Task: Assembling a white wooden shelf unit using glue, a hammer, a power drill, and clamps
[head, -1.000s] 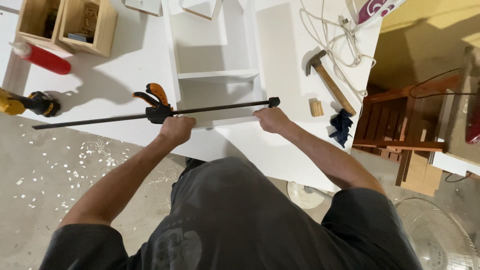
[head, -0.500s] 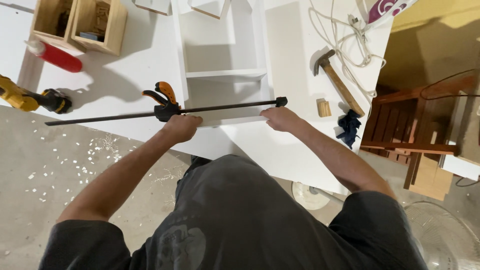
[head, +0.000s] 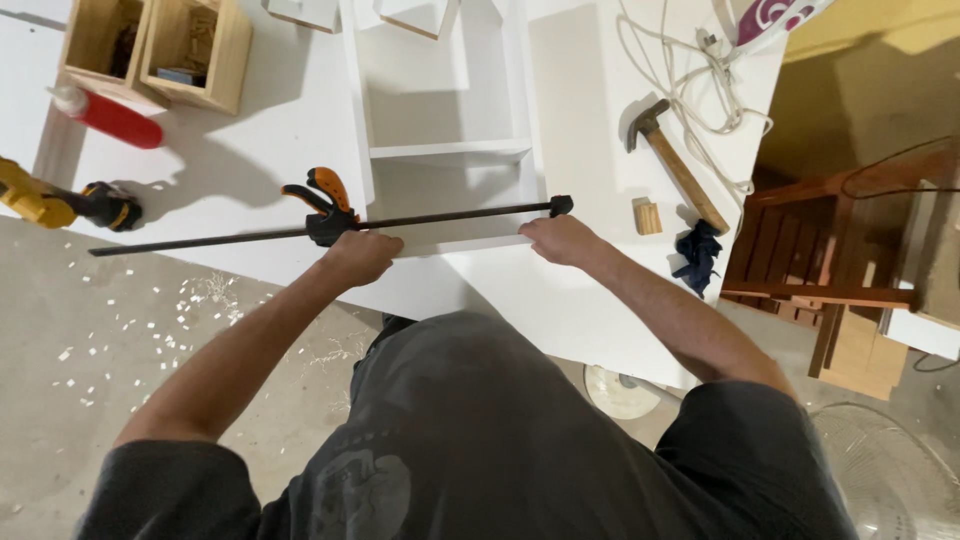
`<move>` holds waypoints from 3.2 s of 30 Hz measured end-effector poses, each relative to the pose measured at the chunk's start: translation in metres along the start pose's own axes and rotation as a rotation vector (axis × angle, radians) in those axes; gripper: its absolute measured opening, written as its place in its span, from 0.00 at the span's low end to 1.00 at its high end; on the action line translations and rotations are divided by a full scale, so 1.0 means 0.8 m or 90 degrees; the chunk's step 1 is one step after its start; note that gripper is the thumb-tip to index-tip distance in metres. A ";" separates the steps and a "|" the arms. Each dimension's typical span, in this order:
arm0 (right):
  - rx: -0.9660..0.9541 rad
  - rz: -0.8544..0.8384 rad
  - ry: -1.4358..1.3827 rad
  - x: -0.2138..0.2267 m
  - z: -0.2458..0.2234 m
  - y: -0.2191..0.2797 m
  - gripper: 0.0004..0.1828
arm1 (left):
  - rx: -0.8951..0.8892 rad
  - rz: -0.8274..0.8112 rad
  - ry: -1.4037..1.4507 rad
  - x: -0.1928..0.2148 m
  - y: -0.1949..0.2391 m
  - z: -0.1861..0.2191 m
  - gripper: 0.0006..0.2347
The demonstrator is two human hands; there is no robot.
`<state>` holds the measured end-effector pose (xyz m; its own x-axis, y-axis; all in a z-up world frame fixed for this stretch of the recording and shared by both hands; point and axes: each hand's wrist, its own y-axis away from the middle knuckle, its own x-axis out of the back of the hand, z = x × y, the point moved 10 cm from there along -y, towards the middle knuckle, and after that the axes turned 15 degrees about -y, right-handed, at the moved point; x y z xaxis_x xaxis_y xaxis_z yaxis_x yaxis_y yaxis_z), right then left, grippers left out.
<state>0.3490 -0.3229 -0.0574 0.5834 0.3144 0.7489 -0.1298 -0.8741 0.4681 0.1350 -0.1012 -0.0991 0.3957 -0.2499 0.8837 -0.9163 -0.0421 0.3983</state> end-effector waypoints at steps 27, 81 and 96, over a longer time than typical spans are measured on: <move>-0.006 0.181 -0.039 0.054 -0.001 0.045 0.31 | 0.104 0.386 -0.079 0.119 0.061 0.008 0.24; 0.253 0.063 -0.805 0.100 -0.442 -0.167 0.38 | 0.213 -0.044 0.328 0.006 0.104 -0.146 0.22; 0.349 0.230 -0.830 0.083 -0.367 -0.139 0.29 | 0.241 0.105 0.447 0.019 0.124 -0.140 0.19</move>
<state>0.1671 -0.0958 0.0781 0.9224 -0.2392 -0.3031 -0.2823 -0.9534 -0.1067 0.0575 -0.0011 -0.0184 0.0854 0.3781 0.9218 -0.8757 -0.4129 0.2505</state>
